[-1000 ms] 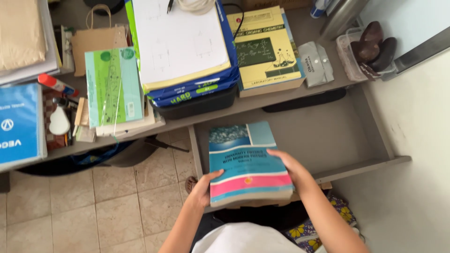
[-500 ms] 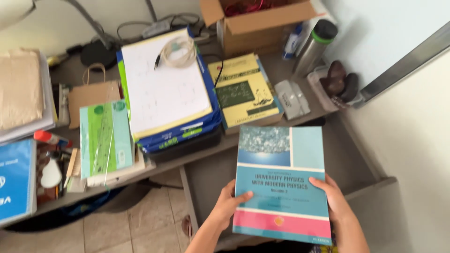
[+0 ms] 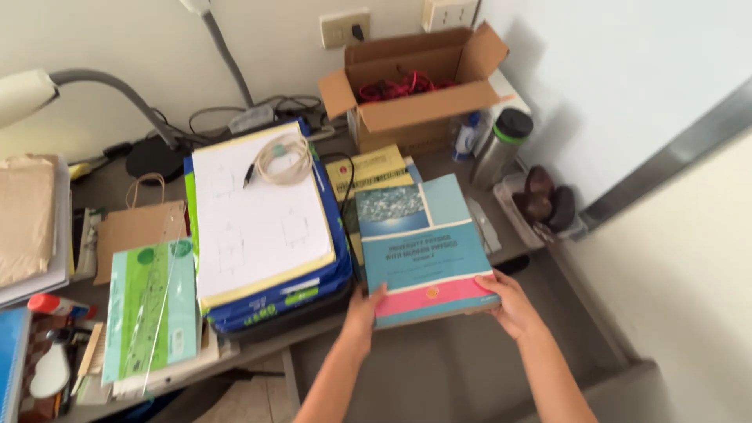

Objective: Organizing books, notebooks, and a laptop sleeve on a desk and inside a drawer.

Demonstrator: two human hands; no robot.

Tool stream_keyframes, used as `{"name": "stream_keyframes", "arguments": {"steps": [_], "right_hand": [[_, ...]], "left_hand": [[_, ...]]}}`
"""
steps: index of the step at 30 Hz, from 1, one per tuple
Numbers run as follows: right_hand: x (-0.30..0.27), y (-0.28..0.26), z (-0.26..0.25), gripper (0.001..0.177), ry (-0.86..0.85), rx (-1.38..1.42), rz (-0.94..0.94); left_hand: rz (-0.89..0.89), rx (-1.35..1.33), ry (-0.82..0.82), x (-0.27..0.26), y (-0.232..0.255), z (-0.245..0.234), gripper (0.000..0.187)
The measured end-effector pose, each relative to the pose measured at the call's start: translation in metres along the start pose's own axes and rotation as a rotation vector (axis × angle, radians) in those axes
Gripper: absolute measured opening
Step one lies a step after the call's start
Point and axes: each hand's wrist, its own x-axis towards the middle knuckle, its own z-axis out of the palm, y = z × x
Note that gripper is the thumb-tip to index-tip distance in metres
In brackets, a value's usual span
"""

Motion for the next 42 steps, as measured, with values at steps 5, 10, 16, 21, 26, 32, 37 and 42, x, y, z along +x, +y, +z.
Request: {"name": "stream_keyframes", "arguments": {"steps": [5,10,16,21,26,32,37,42], "right_hand": [[0.024,-0.046,0.025,0.052,-0.100,-0.054,-0.053],[0.064,-0.069,0.036,0.058,-0.100,-0.133,-0.080],[0.118,-0.072,0.052,0.064,-0.112,-0.181,-0.017],[0.134,-0.058,0.058,0.064,-0.114,-0.188,0.081],[0.127,-0.058,0.072,0.054,0.006,-0.395,-0.026],[0.131,-0.058,0.076,0.044,0.080,-0.609,-0.137],[0.134,-0.071,0.076,0.063,0.047,-0.512,0.015],[0.124,-0.077,0.086,0.082,-0.008,-0.385,-0.005]], "left_hand": [[-0.022,-0.153,-0.035,-0.009,-0.025,-0.005,0.065],[0.003,-0.409,-0.038,0.017,-0.024,0.009,0.057],[0.156,-0.686,0.072,0.039,-0.017,0.027,0.044],[0.065,-0.615,0.217,0.022,0.010,0.039,0.043],[0.034,-0.567,0.333,0.024,0.010,0.051,0.052],[0.073,-0.618,0.365,0.007,0.022,0.067,0.072],[0.060,-0.690,0.329,0.017,0.021,0.059,0.080],[0.012,-0.659,0.338,0.013,0.027,0.057,0.076]]}}
